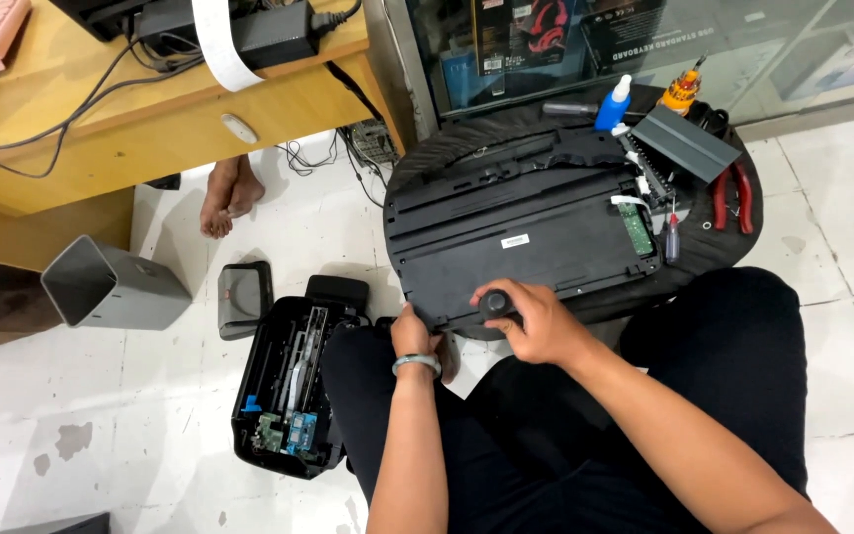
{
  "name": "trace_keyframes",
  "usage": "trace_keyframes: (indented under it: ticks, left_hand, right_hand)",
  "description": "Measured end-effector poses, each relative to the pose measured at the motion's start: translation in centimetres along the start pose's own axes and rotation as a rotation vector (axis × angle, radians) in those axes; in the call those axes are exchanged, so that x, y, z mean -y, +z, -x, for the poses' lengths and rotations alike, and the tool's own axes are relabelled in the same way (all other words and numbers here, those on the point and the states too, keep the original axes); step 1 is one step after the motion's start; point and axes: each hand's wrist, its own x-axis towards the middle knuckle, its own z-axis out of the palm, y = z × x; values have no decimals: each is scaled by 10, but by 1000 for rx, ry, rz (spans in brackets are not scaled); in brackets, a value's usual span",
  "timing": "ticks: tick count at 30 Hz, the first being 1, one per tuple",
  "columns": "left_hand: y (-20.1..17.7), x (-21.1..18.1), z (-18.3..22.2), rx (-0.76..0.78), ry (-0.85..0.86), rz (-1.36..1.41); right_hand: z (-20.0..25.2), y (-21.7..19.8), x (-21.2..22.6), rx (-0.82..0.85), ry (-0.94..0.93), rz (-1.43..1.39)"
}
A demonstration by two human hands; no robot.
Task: The person is unscrewing the outer casing of a printer and removing it to access the internal components for repair.
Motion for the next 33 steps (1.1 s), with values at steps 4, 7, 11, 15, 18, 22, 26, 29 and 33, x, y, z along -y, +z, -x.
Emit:
trace_keyframes:
  ticks: [4, 7, 11, 15, 18, 22, 26, 29, 33]
  left_hand:
    - [-2, 9, -18, -8, -22, 90]
    - [-8, 22, -36, -19, -36, 192]
    - [-3, 9, -6, -15, -19, 216]
    - [4, -13, 29, -16, -15, 153]
    - [-17, 50, -78, -23, 29, 95]
    - [-19, 70, -120, -17, 80, 22]
    - [-13, 44, -66, -9, 3, 117]
    - [-8, 27, -37, 1, -15, 189]
    - [-2, 2, 2, 62, -32, 323]
  right_hand:
    - [15, 17, -9, -81, -1, 55]
    - [22, 33, -4, -271, 7, 182]
    - [24, 44, 11, -448, 60, 286]
    - [20, 41, 10, -398, 33, 250]
    - [15, 21, -4, -216, -27, -53]
    - [-2, 11, -5, -75, -49, -177]
    - [-6, 26, -38, 5, 53, -331]
    - [-7, 33, -41, -29, 79, -235]
    - [1, 45, -40, -154, 77, -133]
